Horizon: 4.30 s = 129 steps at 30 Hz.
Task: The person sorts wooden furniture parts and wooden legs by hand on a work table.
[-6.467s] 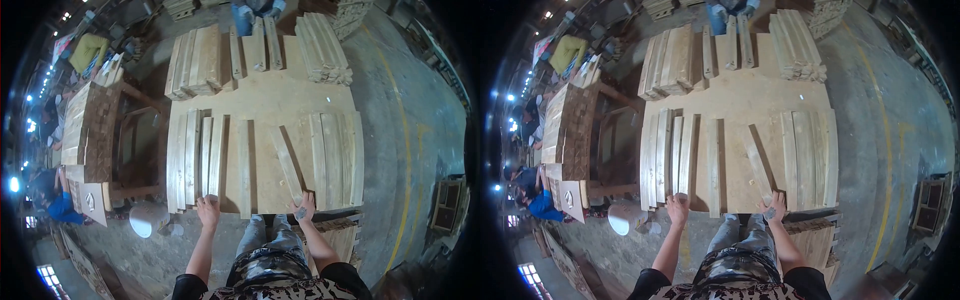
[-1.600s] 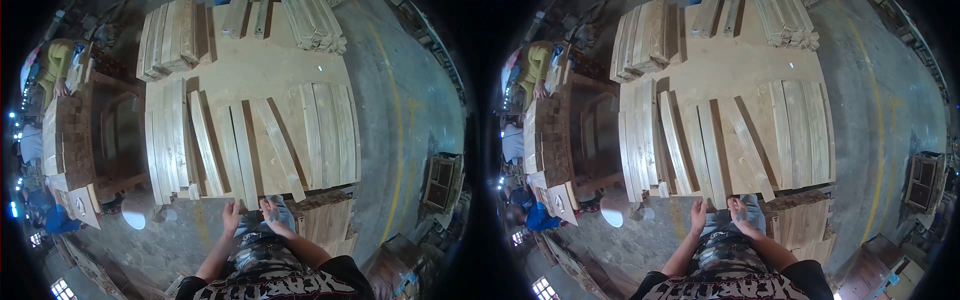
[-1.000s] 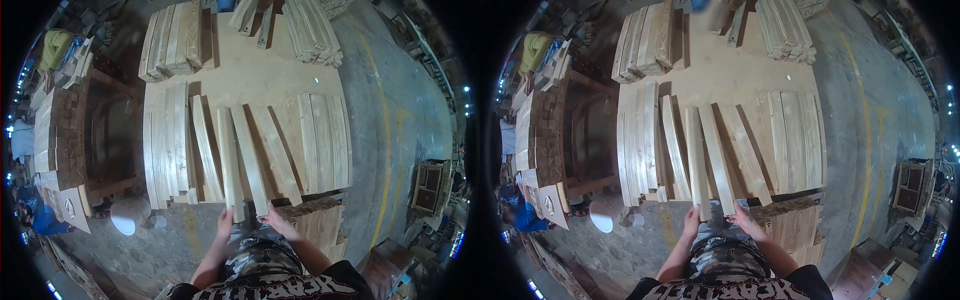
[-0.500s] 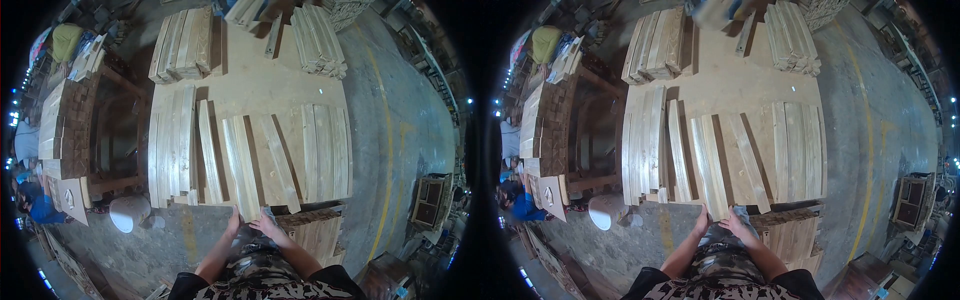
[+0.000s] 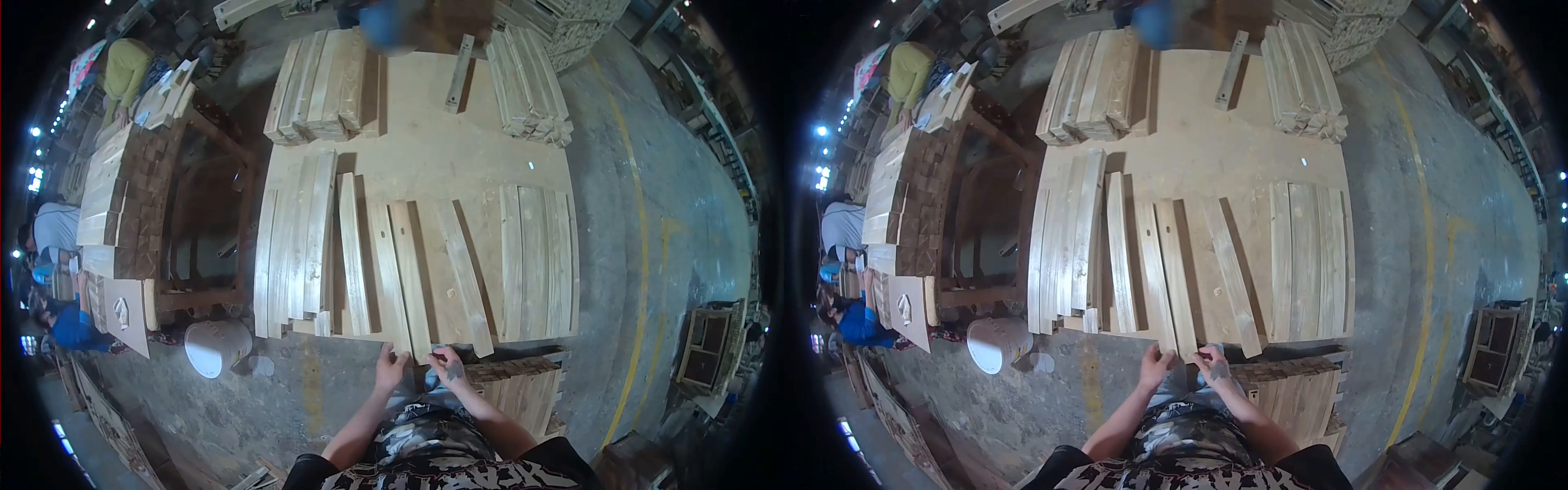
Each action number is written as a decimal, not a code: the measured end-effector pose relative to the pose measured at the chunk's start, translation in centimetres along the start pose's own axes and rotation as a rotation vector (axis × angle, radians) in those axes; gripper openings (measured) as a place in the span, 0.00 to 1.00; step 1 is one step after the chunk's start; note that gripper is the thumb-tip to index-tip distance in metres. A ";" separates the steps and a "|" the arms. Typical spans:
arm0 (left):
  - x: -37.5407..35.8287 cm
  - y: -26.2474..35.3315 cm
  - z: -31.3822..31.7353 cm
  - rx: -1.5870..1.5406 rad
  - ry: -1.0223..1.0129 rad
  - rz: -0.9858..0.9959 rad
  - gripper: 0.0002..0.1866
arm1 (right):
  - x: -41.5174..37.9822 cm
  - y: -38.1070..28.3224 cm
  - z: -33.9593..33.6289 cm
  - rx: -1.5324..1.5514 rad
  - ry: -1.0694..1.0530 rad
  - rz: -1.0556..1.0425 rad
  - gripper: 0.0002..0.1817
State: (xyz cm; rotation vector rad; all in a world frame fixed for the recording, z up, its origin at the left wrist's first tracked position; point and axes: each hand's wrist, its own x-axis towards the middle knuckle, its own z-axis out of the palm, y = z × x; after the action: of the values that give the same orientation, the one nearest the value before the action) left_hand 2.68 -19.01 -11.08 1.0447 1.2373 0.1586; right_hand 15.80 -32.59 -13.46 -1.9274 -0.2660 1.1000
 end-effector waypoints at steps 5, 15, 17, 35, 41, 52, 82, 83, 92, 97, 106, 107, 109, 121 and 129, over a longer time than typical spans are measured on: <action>0.4 -2.2 -0.3 0.060 -0.023 0.058 0.26 | -0.4 -9.4 1.6 -0.491 0.205 -0.308 0.35; -0.9 1.9 -6.6 0.252 0.038 0.137 0.25 | 3.4 -16.1 8.3 -0.802 0.225 -0.089 0.67; -0.5 3.7 -8.0 0.274 0.043 0.144 0.24 | 3.9 -15.5 5.8 -0.633 0.132 -0.140 0.63; -7.3 23.7 -9.5 -0.620 0.119 0.422 0.33 | -4.1 -30.8 1.2 0.142 -0.858 -0.478 0.50; -10.8 30.0 -23.5 -0.863 0.370 0.539 0.33 | -1.5 -26.4 -2.7 0.096 -0.350 -0.549 0.40; -5.1 37.0 -62.6 -0.655 0.715 0.767 0.28 | -3.3 -20.4 -1.4 -1.012 0.415 -0.996 0.24; 7.3 38.1 -44.1 0.775 0.491 1.270 0.19 | -9.6 -21.9 16.8 -0.231 0.522 -0.146 0.23; 7.2 36.8 -42.1 0.743 0.380 1.239 0.19 | -9.9 -21.6 16.3 -0.240 0.542 -0.139 0.23; 5.9 29.3 -32.8 0.692 0.028 0.889 0.16 | -10.4 -17.1 9.2 -0.274 0.731 -0.091 0.19; 5.4 29.1 -27.6 0.670 0.075 0.817 0.13 | -7.5 -11.7 0.2 -0.287 0.836 -0.149 0.14; 5.3 17.2 -12.6 0.884 0.140 0.614 0.16 | -1.6 -8.7 -13.8 -0.205 0.729 -0.369 0.14; 4.4 16.1 -11.3 0.932 0.138 0.618 0.16 | -1.5 -8.4 -14.5 -0.175 0.718 -0.364 0.14; 2.9 14.7 -8.4 1.016 0.104 0.637 0.17 | -1.4 -6.4 -16.2 -0.159 0.701 -0.307 0.16; 0.6 12.3 -5.8 1.128 -0.070 0.545 0.18 | 0.9 0.0 -17.8 -0.355 1.187 -0.092 0.34; 1.0 13.1 -5.1 1.068 -0.093 0.588 0.15 | 6.0 3.5 -13.1 0.226 1.159 0.009 0.46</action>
State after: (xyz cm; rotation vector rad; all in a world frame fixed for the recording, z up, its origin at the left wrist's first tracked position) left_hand 4.30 -8.25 -2.11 2.3038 0.8604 -0.1299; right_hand 28.78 -39.04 -16.82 -2.0279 0.4852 -0.1028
